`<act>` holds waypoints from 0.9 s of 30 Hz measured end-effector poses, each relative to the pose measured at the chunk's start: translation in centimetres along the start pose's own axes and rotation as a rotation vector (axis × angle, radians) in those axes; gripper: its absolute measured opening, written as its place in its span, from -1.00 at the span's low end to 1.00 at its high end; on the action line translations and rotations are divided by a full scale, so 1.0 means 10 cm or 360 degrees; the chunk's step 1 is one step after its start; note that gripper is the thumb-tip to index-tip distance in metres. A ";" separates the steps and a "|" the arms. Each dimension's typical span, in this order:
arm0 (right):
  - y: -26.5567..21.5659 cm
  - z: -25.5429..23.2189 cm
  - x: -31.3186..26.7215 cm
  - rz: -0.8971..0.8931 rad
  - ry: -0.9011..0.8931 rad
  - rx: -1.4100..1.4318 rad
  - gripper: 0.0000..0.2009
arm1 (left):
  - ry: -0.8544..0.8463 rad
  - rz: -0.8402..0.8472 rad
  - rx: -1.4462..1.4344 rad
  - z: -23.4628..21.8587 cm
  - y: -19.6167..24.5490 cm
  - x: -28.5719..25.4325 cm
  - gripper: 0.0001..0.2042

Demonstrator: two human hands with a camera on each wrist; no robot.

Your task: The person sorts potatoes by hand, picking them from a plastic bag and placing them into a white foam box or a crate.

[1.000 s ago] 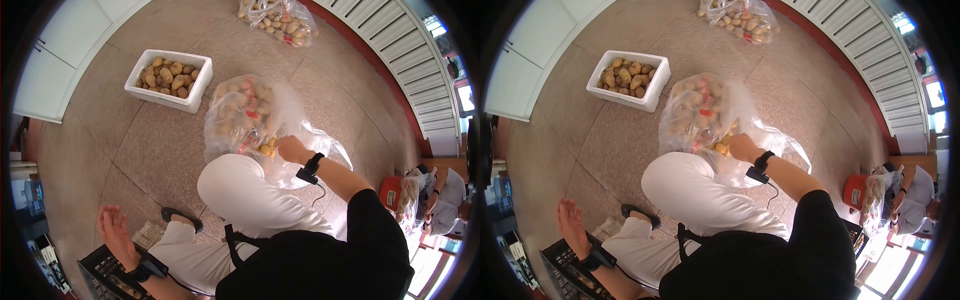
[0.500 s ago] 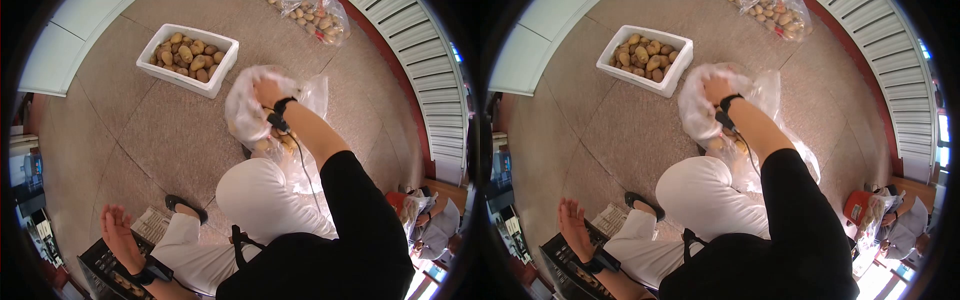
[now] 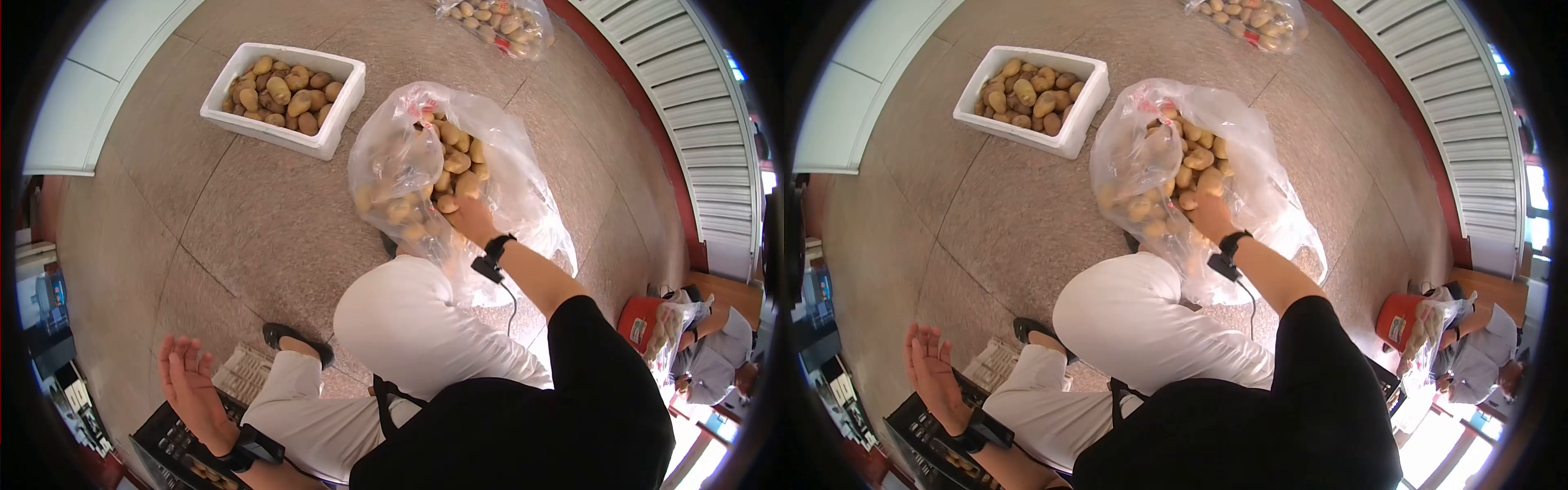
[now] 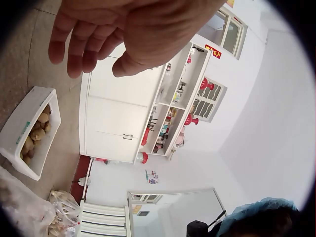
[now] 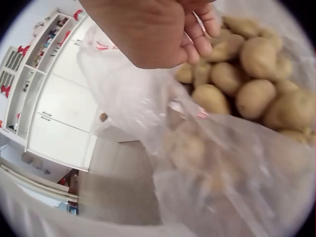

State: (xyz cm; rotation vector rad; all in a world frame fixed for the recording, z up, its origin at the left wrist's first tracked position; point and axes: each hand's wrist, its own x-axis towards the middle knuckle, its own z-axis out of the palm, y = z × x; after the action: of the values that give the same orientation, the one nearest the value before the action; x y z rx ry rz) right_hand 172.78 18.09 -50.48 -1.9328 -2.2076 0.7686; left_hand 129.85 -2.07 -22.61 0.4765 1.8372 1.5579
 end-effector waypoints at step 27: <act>-0.92 0.46 -0.05 -0.0507 -0.0765 0.0830 -0.73 | 0.0017 -0.0018 0.0086 0.02 -0.08 -0.03 -0.72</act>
State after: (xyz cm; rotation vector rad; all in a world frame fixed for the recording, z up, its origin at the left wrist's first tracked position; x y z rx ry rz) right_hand 162.81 15.66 -50.38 -1.2046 -2.1511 1.6728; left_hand 130.29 -2.28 -23.28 0.4824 1.8909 1.5092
